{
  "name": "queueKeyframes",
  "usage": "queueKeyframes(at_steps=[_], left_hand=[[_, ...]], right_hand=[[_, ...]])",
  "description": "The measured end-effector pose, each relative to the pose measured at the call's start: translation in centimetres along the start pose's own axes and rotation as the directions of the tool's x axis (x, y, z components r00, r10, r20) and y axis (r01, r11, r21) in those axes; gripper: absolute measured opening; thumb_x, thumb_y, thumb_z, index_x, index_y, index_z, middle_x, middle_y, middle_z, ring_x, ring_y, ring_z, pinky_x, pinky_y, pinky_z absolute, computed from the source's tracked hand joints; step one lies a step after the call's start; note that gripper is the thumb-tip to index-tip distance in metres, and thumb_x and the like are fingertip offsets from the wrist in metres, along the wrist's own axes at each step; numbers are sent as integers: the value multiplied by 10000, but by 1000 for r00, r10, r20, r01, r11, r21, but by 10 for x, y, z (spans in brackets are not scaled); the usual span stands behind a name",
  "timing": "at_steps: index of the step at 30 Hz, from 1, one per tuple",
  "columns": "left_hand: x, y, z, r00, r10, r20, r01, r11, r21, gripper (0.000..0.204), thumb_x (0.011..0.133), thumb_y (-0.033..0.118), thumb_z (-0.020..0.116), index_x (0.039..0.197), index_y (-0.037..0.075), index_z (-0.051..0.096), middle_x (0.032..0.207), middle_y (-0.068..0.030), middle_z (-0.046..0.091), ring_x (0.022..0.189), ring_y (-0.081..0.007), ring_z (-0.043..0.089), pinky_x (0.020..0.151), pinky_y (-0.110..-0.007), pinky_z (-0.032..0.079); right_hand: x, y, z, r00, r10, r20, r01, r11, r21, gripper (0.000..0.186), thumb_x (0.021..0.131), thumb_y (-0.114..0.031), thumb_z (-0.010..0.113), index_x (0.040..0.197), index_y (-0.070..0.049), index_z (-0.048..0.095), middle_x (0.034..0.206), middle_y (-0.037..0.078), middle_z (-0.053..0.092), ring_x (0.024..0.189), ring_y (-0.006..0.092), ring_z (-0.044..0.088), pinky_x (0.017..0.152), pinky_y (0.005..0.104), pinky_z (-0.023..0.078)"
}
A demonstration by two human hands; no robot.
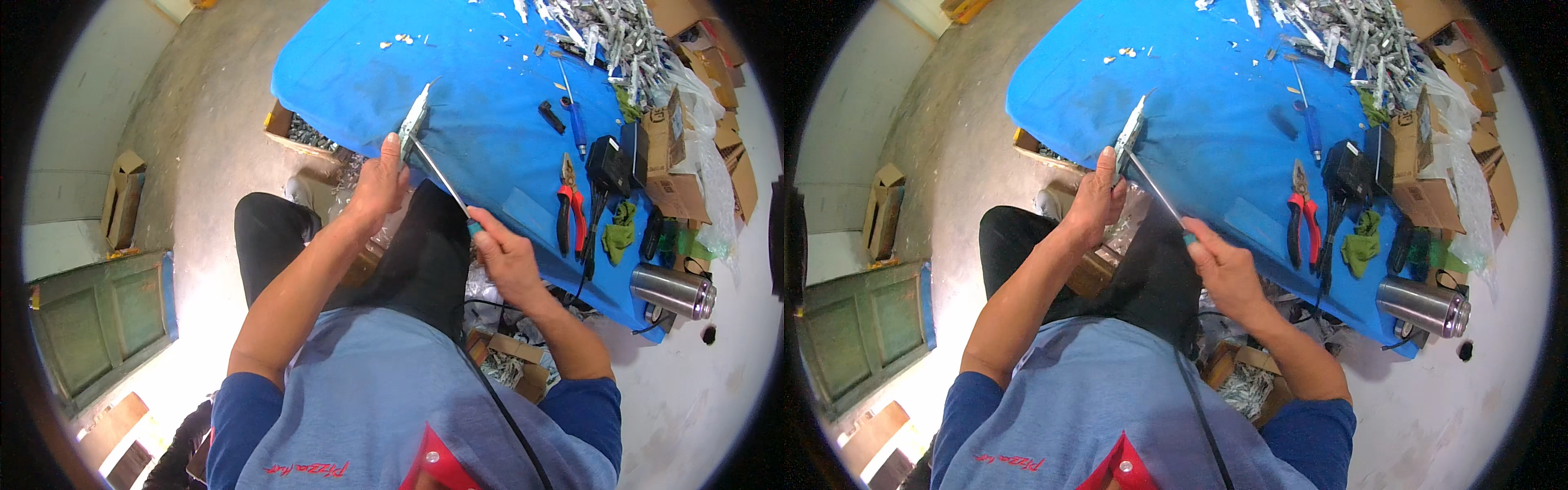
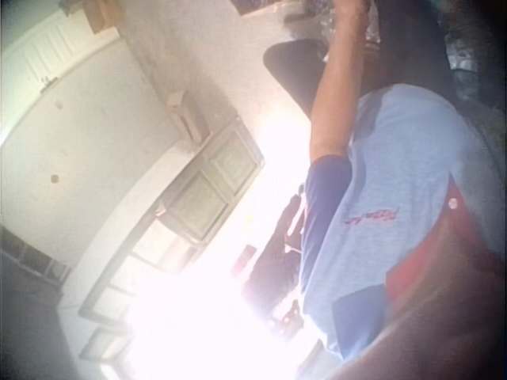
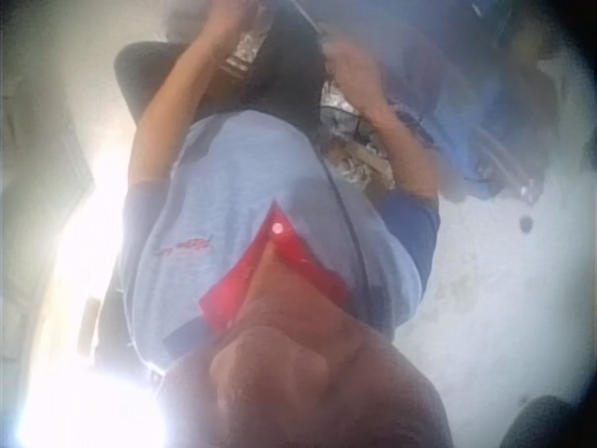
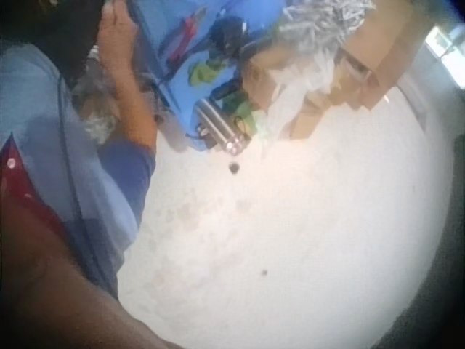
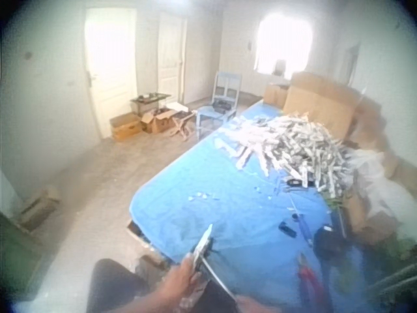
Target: The person uses a screwdriver and pliers to scrape and manipulate a small metal component, handling the item by hand and using the tools to clear debris or adjust its parts.
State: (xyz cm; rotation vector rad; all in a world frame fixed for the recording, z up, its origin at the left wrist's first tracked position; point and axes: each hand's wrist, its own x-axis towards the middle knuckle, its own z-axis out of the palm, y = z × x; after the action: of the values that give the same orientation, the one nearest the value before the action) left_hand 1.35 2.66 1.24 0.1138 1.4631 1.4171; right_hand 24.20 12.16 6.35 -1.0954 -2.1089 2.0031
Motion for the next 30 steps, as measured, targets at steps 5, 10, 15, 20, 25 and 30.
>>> queueKeyframes(at_steps=[5, 10, 15, 20, 25, 30], left_hand=[[-6, 7, 3, 998, -57, -15, 55, 996, -74, 634, 928, 707, 430, 590, 177, 350, 537, 67, 263, 429, -87, 198, 413, -267, 151], [-1, 11, -2, 995, -92, 38, 96, 984, -147, 602, 919, 671, 507, 587, 198, 338, 535, 83, 250, 426, -74, 183, 411, -253, 136], [-1, 13, -3, 991, -130, 27, 133, 977, -169, 569, 923, 631, 543, 604, 199, 353, 528, 83, 264, 424, -64, 189, 410, -245, 135], [-2, 14, -5, 990, -138, -11, 128, 943, -307, 464, 951, 542, 551, 716, 163, 424, 563, 65, 346, 430, -70, 261, 405, -251, 174], [-2, 15, 1, 982, -159, -98, 107, 909, -402, 434, 930, 534, 575, 737, 180, 414, 562, 82, 307, 438, -55, 223, 411, -221, 141], [-2, 11, 8, 978, -114, -175, 35, 916, -399, 397, 912, 508, 614, 803, 180, 418, 600, 72, 336, 450, -52, 252, 405, -230, 159]], right_hand=[[2, -12, -8, 920, -391, -6, 295, 704, -646, 339, 977, -229, 550, 1305, -146, 580, 839, 228, 632, 780, 389, 637, 685, 443, 503], [8, -37, -37, 911, -400, 102, 369, 680, -634, 348, 955, -221, 578, 1295, -148, 596, 960, 199, 677, 847, 381, 654, 738, 417, 511], [5, -74, -51, 951, -267, 156, 303, 708, -638, 335, 970, -240, 565, 1286, -133, 602, 987, 197, 674, 866, 384, 654, 750, 410, 508], [-1, -85, -37, 984, -128, 126, 179, 753, -633, 363, 976, -229, 545, 1326, -133, 562, 957, 220, 664, 880, 394, 654, 761, 410, 506], [-23, -47, 6, 992, -124, 26, 122, 870, -477, 442, 968, -168, 532, 1399, -100, 469, 994, 248, 638, 893, 408, 639, 778, 429, 498], [-27, -33, 24, 960, -278, 23, 250, 822, -512, 478, 959, -119, 524, 1423, -44, 439, 1070, 239, 608, 952, 412, 601, 822, 440, 475]])
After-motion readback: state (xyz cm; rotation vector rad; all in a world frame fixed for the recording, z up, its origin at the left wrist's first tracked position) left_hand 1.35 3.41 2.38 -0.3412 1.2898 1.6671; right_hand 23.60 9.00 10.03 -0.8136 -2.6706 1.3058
